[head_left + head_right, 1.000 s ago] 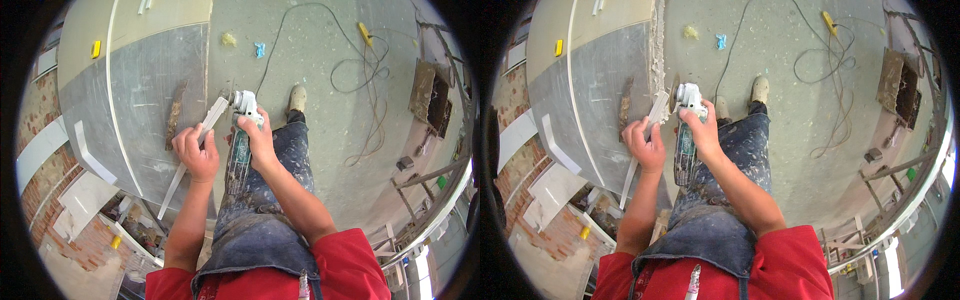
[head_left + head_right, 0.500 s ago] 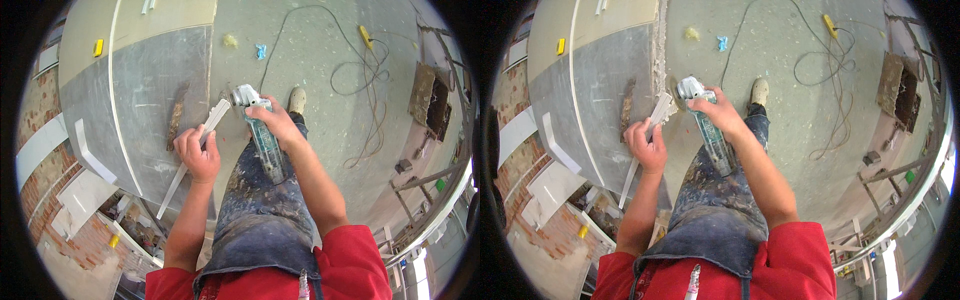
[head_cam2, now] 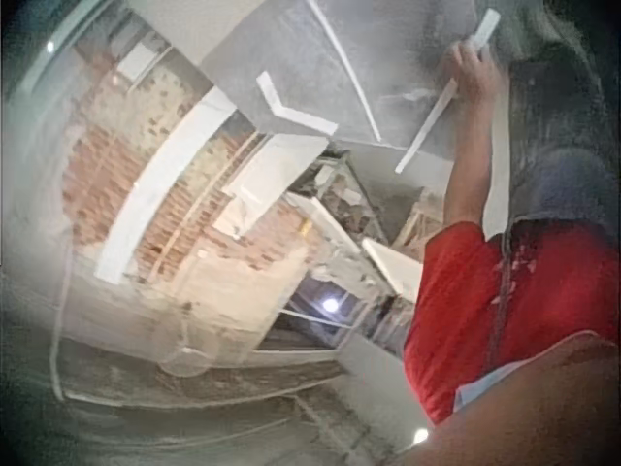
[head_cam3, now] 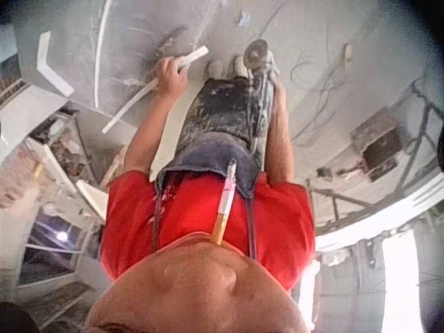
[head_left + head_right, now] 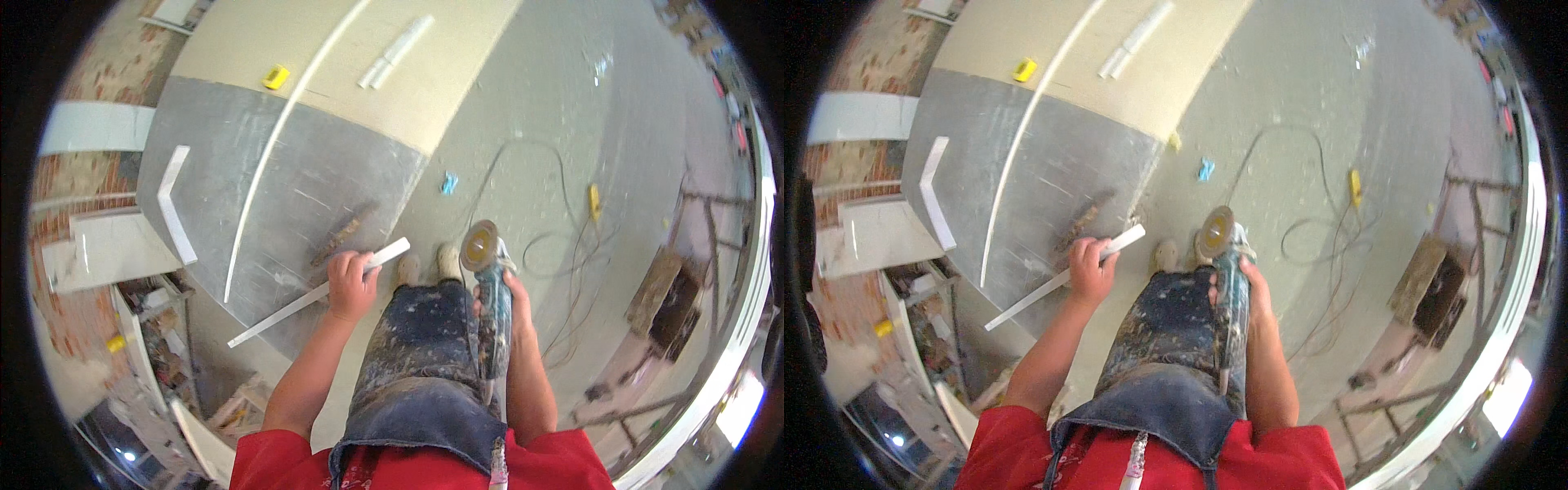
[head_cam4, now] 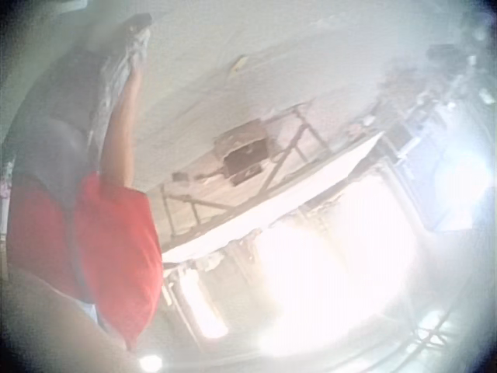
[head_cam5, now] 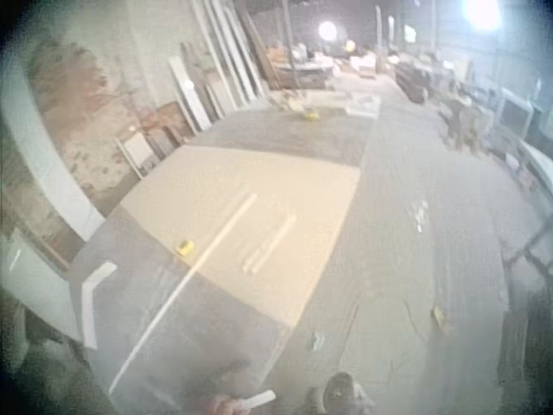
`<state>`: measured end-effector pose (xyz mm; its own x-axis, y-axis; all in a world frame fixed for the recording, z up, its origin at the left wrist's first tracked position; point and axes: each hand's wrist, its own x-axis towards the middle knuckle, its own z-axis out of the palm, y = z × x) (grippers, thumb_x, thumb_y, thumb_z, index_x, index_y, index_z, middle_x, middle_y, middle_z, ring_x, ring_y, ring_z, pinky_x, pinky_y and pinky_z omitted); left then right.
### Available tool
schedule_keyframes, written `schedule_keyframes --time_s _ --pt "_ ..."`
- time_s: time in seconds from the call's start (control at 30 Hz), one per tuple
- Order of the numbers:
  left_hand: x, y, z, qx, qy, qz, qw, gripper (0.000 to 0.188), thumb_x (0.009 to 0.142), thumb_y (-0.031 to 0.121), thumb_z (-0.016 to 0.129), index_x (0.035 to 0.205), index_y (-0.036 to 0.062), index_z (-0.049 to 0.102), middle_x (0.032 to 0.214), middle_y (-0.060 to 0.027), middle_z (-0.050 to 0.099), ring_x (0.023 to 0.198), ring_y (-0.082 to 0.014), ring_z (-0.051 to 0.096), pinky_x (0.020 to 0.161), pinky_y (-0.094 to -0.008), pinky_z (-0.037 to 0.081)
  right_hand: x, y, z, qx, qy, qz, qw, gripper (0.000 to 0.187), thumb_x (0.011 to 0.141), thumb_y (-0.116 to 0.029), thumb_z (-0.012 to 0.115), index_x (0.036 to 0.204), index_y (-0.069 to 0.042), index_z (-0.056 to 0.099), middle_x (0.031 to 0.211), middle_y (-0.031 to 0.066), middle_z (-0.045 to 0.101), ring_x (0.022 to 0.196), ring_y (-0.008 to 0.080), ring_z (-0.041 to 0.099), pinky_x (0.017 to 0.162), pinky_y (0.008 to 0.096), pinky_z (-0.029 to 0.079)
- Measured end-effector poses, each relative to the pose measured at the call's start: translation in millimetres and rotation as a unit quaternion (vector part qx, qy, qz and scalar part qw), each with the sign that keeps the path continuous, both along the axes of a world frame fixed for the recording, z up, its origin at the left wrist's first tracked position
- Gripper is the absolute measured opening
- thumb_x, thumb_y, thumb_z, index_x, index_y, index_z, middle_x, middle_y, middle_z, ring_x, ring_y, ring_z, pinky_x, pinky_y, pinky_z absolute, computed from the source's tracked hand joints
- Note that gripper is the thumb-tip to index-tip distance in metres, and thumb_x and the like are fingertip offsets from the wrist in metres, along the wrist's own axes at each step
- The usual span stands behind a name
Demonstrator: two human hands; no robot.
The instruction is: The person measures and cuts white plastic trim pieces using a tape measure and an angle grinder. They repeatedly measure the trim against a large white panel, mark lengths, and cut the pieces to size on a workbench.
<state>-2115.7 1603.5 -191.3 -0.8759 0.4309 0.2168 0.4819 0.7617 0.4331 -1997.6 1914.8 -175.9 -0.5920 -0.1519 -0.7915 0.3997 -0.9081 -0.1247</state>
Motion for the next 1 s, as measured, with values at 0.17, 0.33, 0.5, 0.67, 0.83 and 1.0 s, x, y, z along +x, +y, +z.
schedule_keyframes --time_s 0.17,0.33,0.5,0.67,0.83,1.0 --pt "-3 -1 56 0.098 -0.059 0.047 0.992 0.035 0.082 0.011 0.082 0.111 0.0058 0.064 0.103 -0.0158 0.06 0.089 -0.0363 0.063 0.073 -0.0447 0.052 -72 17 63 -0.084 0.104 0.135 0.982 0.067 0.1 -0.063 0.052 0.135 -0.006 0.057 0.09 0.0179 0.071 0.067 0.0342 0.07 0.058 0.0469 0.059" --pt "34 -29 157 0.183 -0.103 0.18 0.961 0.027 0.087 0.007 0.079 0.109 0.0047 0.064 0.098 -0.0087 0.06 0.085 -0.023 0.061 0.07 -0.0341 0.05 -166 -17 65 0.194 0.176 0.35 0.899 0.046 0.092 -0.03 0.071 0.125 -0.004 0.053 0.096 0.0137 0.067 0.07 0.027 0.069 0.058 0.0393 0.059" --pt "113 -62 237 0.533 -0.209 0.209 0.793 0.02 0.095 0.01 0.074 0.109 0.0015 0.064 0.097 -0.0018 0.057 0.077 -0.0101 0.054 0.065 -0.0275 0.044 -235 -58 23 0.118 0.251 0.415 0.867 0.044 0.086 -0.038 0.076 0.11 -0.002 0.066 0.091 0.0088 0.071 0.07 0.0202 0.069 0.061 0.0324 0.059" --pt "187 -76 263 0.692 -0.147 0.211 0.674 0.022 0.096 0.015 0.072 0.11 0.0008 0.064 0.097 -0.0031 0.058 0.075 -0.0133 0.054 0.064 -0.029 0.043 -230 -65 17 0.093 0.272 0.35 0.891 0.051 0.093 -0.023 0.069 0.137 -0.002 0.054 0.105 0.012 0.07 0.076 0.0246 0.069 0.068 0.0374 0.059" --pt "227 -92 272 0.709 -0.055 0.239 0.661 0.026 0.093 0.018 0.075 0.11 0.0011 0.064 0.097 -0.0042 0.059 0.072 -0.0145 0.054 0.063 -0.0296 0.042 -173 -43 22 0.5 0.322 0.476 0.648 0.088 0.082 0.004 0.052 0.164 -0.015 0.024 0.092 0.0141 0.064 0.055 0.0191 0.062 0.046 0.0358 0.049" --pt "273 -117 287 0.696 0.003 0.252 0.672 0.027 0.092 0.018 0.077 0.11 0.0025 0.065 0.099 -0.0042 0.061 0.072 -0.0145 0.055 0.063 -0.0293 0.043 -175 -57 0 0.753 0.352 0.462 0.309 0.089 0.082 -0.005 0.059 0.163 -0.007 0.023 0.114 0.0341 0.067 0.095 0.0451 0.07 0.081 0.0539 0.054"
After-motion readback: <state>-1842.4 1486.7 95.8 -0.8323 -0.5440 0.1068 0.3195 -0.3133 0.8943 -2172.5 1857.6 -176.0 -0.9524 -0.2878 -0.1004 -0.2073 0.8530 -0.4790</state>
